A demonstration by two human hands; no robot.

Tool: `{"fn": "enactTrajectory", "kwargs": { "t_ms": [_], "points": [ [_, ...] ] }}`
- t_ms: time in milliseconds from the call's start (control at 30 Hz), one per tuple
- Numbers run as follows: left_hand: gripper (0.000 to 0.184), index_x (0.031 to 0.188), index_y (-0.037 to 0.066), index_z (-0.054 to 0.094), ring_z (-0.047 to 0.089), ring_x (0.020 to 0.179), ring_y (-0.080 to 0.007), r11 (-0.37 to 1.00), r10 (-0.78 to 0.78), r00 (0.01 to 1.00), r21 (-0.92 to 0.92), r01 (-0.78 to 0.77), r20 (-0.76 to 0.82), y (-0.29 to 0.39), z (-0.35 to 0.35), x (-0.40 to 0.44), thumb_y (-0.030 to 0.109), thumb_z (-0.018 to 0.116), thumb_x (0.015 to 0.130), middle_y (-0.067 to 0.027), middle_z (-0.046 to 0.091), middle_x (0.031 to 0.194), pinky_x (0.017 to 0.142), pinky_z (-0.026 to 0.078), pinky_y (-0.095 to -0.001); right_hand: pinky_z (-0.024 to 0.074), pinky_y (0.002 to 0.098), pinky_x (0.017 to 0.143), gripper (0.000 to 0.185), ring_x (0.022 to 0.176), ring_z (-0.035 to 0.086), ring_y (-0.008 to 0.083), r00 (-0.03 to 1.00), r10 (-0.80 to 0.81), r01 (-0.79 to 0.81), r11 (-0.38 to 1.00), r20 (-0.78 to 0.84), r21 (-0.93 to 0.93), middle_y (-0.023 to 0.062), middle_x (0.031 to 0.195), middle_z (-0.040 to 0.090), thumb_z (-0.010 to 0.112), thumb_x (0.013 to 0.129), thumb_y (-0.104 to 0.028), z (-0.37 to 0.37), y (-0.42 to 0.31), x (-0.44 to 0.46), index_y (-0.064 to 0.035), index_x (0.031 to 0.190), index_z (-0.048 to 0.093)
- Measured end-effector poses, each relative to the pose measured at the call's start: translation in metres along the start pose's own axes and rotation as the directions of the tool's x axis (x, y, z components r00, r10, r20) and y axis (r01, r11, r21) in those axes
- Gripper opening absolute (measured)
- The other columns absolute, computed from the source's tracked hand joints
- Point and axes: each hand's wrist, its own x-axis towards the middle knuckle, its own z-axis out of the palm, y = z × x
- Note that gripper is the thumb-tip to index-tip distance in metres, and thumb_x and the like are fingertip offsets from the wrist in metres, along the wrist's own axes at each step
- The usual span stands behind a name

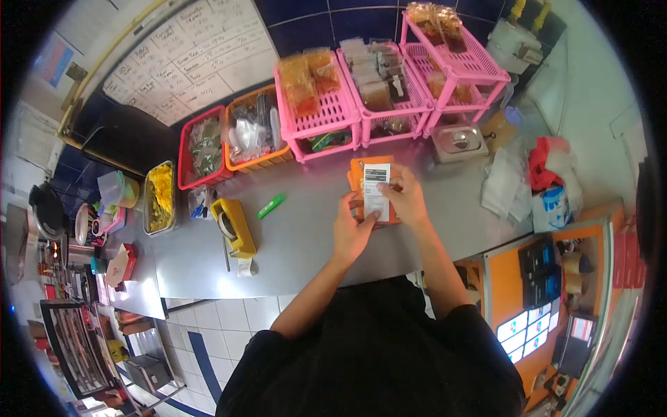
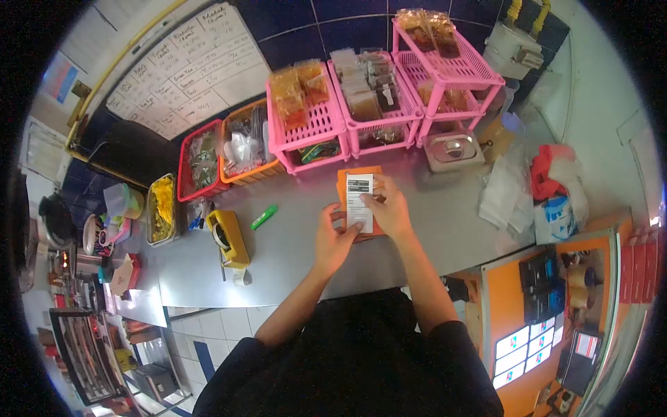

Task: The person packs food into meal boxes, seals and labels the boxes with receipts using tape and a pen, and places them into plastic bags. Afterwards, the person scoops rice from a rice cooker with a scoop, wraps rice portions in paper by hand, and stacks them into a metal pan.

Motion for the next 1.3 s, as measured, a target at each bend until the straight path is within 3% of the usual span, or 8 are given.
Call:
{"fn": "enactTrajectory", "kwargs": {
  "t_ms": [100, 400, 667, 733, 900, 1133, 1233, 1300],
  "points": [
    [0.05, 0.127, 0.002, 0.043, 0.068, 0.098, -0.0223, 0.88, 0.151, 0.988, 0.461, -0.116, -0.038, -0.003, 0.032, 0.033, 0.003, 0.074, 0.087, -0.0166, 0.062, 0.111, 0.069, 0.059, -0.0324, 0.0526, 0.0345, 0.076, 0.061, 0.075, 0.066, 0.0218, 1.0, -0.007, 0.013, 0.95, 0.021, -0.313, 0.0075, 0.1, 0.071, 0.08, 0.081, -0.011, -0.025, 0.006, 0.039, -0.011, 0.137, 0.056],
    [0.034, 0.113, 0.003, 0.052, 0.061, 0.065, -0.0147, 0.888, 0.129, 0.947, 0.46, 0.023, -0.295, -0.004, 0.015, 0.019, 0.011, 0.074, 0.089, -0.0111, 0.064, 0.099, 0.057, 0.049, -0.0281, 0.0491, 0.0363, 0.092, 0.036, 0.108, 0.061, 0.0274, 0.982, -0.109, 0.159, 0.922, 0.157, -0.353, 0.0116, 0.114, 0.064, 0.077, 0.085, -0.017, -0.045, 0.068, 0.054, -0.0179, 0.122, 0.073],
    [0.032, 0.11, -0.002, 0.065, 0.065, 0.088, -0.0228, 0.644, 0.435, 0.343, 0.554, 0.528, -0.832, -0.018, -0.267, -0.043, 0.025, 0.066, 0.093, -0.0134, 0.067, 0.099, 0.082, 0.051, -0.0335, 0.0449, 0.0348, 0.105, 0.048, 0.125, 0.057, 0.0248, 0.938, -0.171, 0.204, 0.976, 0.302, -0.079, 0.0166, 0.142, 0.055, 0.068, 0.094, -0.008, -0.042, 0.076, 0.047, -0.0105, 0.141, 0.058],
    [0.045, 0.121, -0.001, 0.062, 0.067, 0.095, -0.0257, 0.562, 0.022, 0.593, 0.5, 0.658, -0.805, -0.025, -0.31, -0.052, 0.033, 0.066, 0.092, -0.0161, 0.067, 0.112, 0.083, 0.053, -0.0356, 0.0459, 0.0313, 0.103, 0.054, 0.122, 0.057, 0.0194, 0.926, 0.1, -0.161, 0.977, 0.365, 0.139, 0.0127, 0.142, 0.055, 0.065, 0.095, -0.004, -0.041, 0.068, 0.045, -0.0077, 0.146, 0.051],
    [0.05, 0.134, 0.0, 0.053, 0.07, 0.1, -0.0327, 0.795, -0.521, 0.575, -0.112, 0.596, -0.631, 0.019, -0.307, -0.045, 0.031, 0.062, 0.096, -0.0194, 0.064, 0.124, 0.079, 0.06, -0.0411, 0.0463, 0.0306, 0.103, 0.056, 0.121, 0.056, 0.0171, 0.945, 0.106, -0.141, 0.986, 0.31, 0.091, 0.0121, 0.139, 0.056, 0.065, 0.095, -0.003, -0.022, 0.075, 0.029, -0.0058, 0.148, 0.048],
    [0.037, 0.119, -0.005, 0.064, 0.068, 0.108, -0.0294, 0.794, -0.002, 0.922, 0.56, 0.236, -0.386, 0.005, -0.303, -0.084, 0.018, 0.07, 0.092, -0.019, 0.07, 0.109, 0.09, 0.054, -0.0353, 0.0469, 0.0311, 0.102, 0.056, 0.117, 0.059, 0.0157, 0.955, -0.018, 0.028, 0.999, 0.295, -0.03, 0.014, 0.133, 0.061, 0.068, 0.096, -0.008, 0.046, 0.067, -0.006, -0.0046, 0.148, 0.047],
    [0.023, 0.105, -0.005, 0.069, 0.063, 0.118, -0.0324, 0.866, -0.353, 0.698, -0.5, -0.008, -0.623, -0.033, -0.302, -0.1, 0.014, 0.068, 0.092, -0.0187, 0.067, 0.114, 0.098, 0.054, -0.0416, 0.0465, 0.034, 0.105, 0.057, 0.125, 0.06, 0.0222, 0.949, 0.07, -0.064, 0.997, 0.308, -0.031, 0.0183, 0.137, 0.062, 0.075, 0.091, -0.013, 0.041, 0.048, 0.0, -0.0082, 0.143, 0.054],
    [0.023, 0.092, -0.002, 0.072, 0.062, 0.117, -0.0368, 0.537, 0.206, 0.717, 0.689, 0.486, -0.666, -0.054, -0.307, -0.105, 0.021, 0.068, 0.092, -0.022, 0.068, 0.112, 0.098, 0.051, -0.0433, 0.0485, 0.0344, 0.104, 0.058, 0.122, 0.062, 0.0236, 0.93, 0.144, -0.119, 0.989, 0.337, -0.092, 0.0181, 0.138, 0.061, 0.076, 0.089, -0.014, 0.035, 0.044, 0.005, -0.0109, 0.144, 0.055]
  ]
}}
